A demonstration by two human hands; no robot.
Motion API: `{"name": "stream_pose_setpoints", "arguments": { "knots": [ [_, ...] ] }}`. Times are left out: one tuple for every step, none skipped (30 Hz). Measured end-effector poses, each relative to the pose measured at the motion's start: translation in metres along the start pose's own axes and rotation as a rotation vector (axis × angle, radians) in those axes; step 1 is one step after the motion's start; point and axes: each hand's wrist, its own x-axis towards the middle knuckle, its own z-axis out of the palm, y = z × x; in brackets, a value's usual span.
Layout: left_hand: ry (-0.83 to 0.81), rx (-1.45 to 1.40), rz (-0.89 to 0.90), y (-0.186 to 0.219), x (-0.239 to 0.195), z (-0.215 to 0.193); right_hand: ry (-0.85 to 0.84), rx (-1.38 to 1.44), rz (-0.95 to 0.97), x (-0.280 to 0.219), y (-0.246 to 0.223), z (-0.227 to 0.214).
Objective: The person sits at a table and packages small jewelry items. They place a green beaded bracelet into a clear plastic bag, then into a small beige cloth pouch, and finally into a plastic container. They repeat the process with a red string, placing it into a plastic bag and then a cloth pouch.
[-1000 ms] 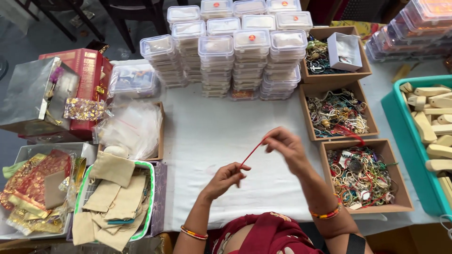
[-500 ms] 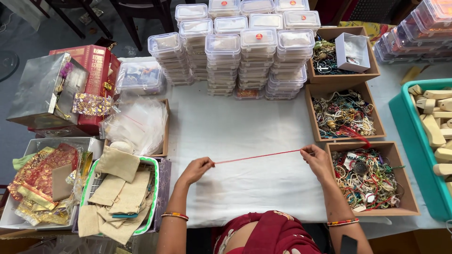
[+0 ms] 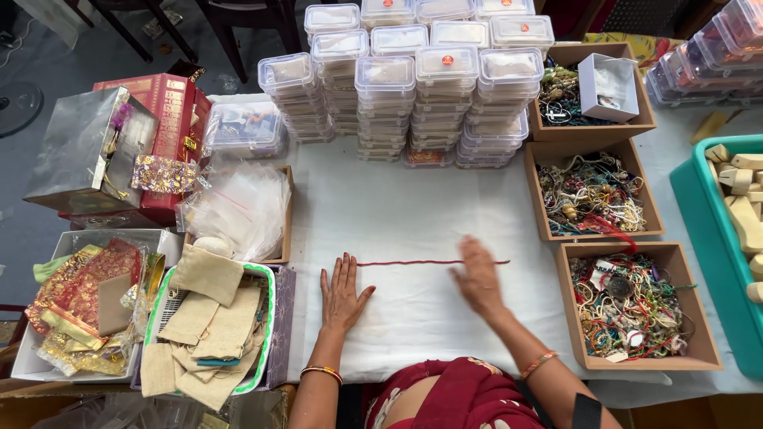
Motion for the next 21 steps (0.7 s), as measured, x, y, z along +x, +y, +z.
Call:
{"name": "stream_pose_setpoints", "arguments": {
  "knots": [
    [-0.077, 0.065, 0.019, 0.000, 0.000, 0.000, -0.058, 0.038, -0.111, 0.005, -0.022, 0.005],
    [-0.076, 0.065, 0.018, -0.002, 0.001, -0.001, -0.058, 0.038, -0.112, 0.005, -0.032, 0.016],
    [-0.107, 0.099, 0.002, -0.003, 0.002, -0.001, -0.203, -0.035, -0.117, 0.004, -0.041, 0.026],
    [-0.138, 0.134, -0.014, -0.005, 0.003, -0.002, -0.348, -0.109, -0.120, 0.003, -0.050, 0.037],
    [-0.142, 0.132, -0.014, -0.006, 0.002, -0.004, -0.351, -0.110, -0.118, -0.002, -0.041, 0.039],
    [-0.174, 0.129, -0.031, -0.008, 0.001, -0.006, -0.283, -0.139, -0.169, -0.007, -0.033, 0.041],
    [-0.204, 0.127, -0.049, -0.012, 0.001, -0.008, -0.212, -0.166, -0.221, -0.010, -0.026, 0.044],
    [-0.206, 0.128, -0.049, -0.014, 0.001, -0.007, -0.213, -0.166, -0.220, -0.012, -0.008, 0.033],
    [-0.162, 0.142, -0.025, -0.015, -0.001, -0.004, -0.179, -0.179, -0.217, -0.017, 0.010, 0.021],
    [-0.118, 0.155, 0.000, -0.017, -0.003, -0.001, -0.146, -0.192, -0.214, -0.022, 0.027, 0.009],
    [-0.120, 0.151, 0.001, -0.015, -0.003, -0.004, -0.149, -0.196, -0.212, -0.024, 0.041, -0.003],
    [-0.145, 0.138, -0.012, -0.012, -0.003, -0.008, -0.238, -0.263, -0.116, -0.027, 0.055, -0.015],
    [-0.167, 0.127, -0.027, -0.011, -0.002, -0.012, -0.324, -0.329, -0.021, -0.027, 0.068, -0.026],
    [-0.167, 0.125, -0.028, -0.009, -0.002, -0.014, -0.324, -0.331, -0.022, -0.026, 0.068, -0.024],
    [-0.197, 0.134, -0.038, -0.009, -0.003, -0.017, -0.351, -0.297, 0.116, -0.024, 0.067, -0.019],
    [-0.227, 0.142, -0.049, -0.008, -0.003, -0.019, -0.376, -0.261, 0.253, -0.021, 0.066, -0.016],
    [-0.225, 0.144, -0.051, -0.008, -0.004, -0.021, -0.375, -0.260, 0.251, -0.015, 0.050, -0.004],
    [0.001, 0.079, 0.033, -0.007, -0.005, -0.022, -0.219, -0.128, 0.213, -0.009, 0.034, 0.007],
    [0.228, 0.016, 0.114, -0.008, -0.006, -0.024, -0.063, 0.006, 0.174, -0.002, 0.018, 0.019],
    [0.231, 0.020, 0.112, -0.008, -0.005, -0.023, -0.061, 0.009, 0.171, 0.011, -0.013, 0.028],
    [0.198, 0.003, 0.111, -0.009, -0.007, -0.022, -0.173, 0.043, 0.004, 0.022, -0.045, 0.037]
  ]
}}
